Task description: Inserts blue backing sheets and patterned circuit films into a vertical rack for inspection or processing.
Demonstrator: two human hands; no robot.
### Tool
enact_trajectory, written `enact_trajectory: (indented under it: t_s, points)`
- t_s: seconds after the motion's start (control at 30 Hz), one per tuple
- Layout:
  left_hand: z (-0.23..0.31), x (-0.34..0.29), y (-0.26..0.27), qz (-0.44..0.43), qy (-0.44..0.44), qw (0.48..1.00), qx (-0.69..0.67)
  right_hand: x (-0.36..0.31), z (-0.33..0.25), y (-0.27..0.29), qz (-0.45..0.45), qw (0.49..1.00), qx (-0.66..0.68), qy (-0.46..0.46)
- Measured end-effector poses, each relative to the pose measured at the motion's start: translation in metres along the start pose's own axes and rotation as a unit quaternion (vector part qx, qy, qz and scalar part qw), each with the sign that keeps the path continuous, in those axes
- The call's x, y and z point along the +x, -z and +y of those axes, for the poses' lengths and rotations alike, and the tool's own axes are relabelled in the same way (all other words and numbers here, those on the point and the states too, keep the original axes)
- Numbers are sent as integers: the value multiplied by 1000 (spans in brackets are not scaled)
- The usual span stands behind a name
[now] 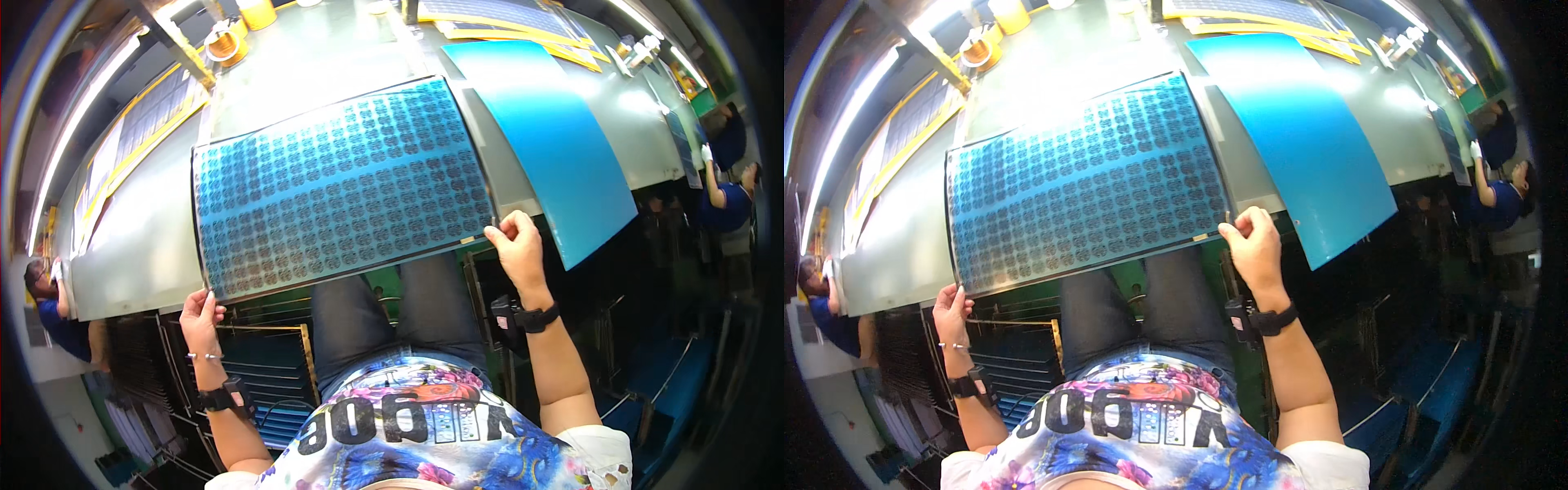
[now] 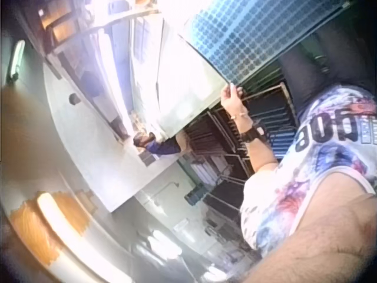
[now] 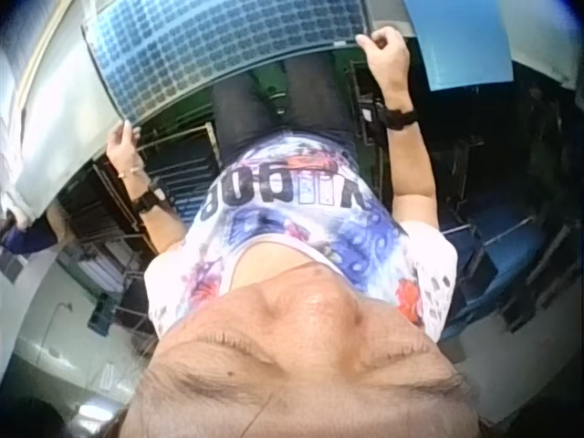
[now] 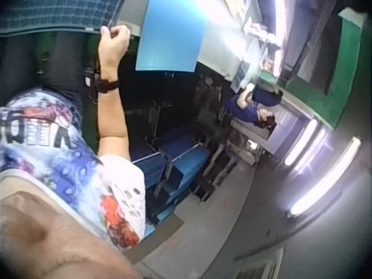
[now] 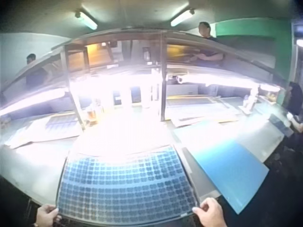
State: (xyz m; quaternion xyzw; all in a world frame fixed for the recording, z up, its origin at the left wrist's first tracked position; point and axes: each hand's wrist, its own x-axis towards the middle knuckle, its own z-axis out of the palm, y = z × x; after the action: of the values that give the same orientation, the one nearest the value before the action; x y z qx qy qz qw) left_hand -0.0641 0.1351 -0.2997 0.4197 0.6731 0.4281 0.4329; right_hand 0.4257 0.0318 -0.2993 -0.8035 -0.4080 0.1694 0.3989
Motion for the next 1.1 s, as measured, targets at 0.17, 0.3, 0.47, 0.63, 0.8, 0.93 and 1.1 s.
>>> enact_trajectory:
  t_s: [0.17, 0.3, 0.47, 0.63, 0.8, 0.93, 1.1]
  points:
    - [11, 2, -10, 5, -79, 995, 57, -2, 5, 1, -13, 1000, 10, -21]
    - [9, 6, -11, -17, -71, 996, 58, 0, 11, -1, 5, 1000, 2, -10]
    - [4, 1, 2, 5, -58, 995, 75, 0, -8, -6, -19, 1000, 18, -5]
    - [2, 9, -23, 74, -161, 978, 112, 1, 8, -4, -9, 999, 32, 20]
    - [-16, 7, -19, 110, -183, 966, 146, -2, 34, 1, -32, 997, 61, 30]
    - [-36, -3, -19, 170, -232, 947, 141, -2, 29, -7, -41, 996, 73, 39]
    - [-34, -3, -23, 191, -229, 939, 170, -1, 24, -7, -50, 997, 54, 36]
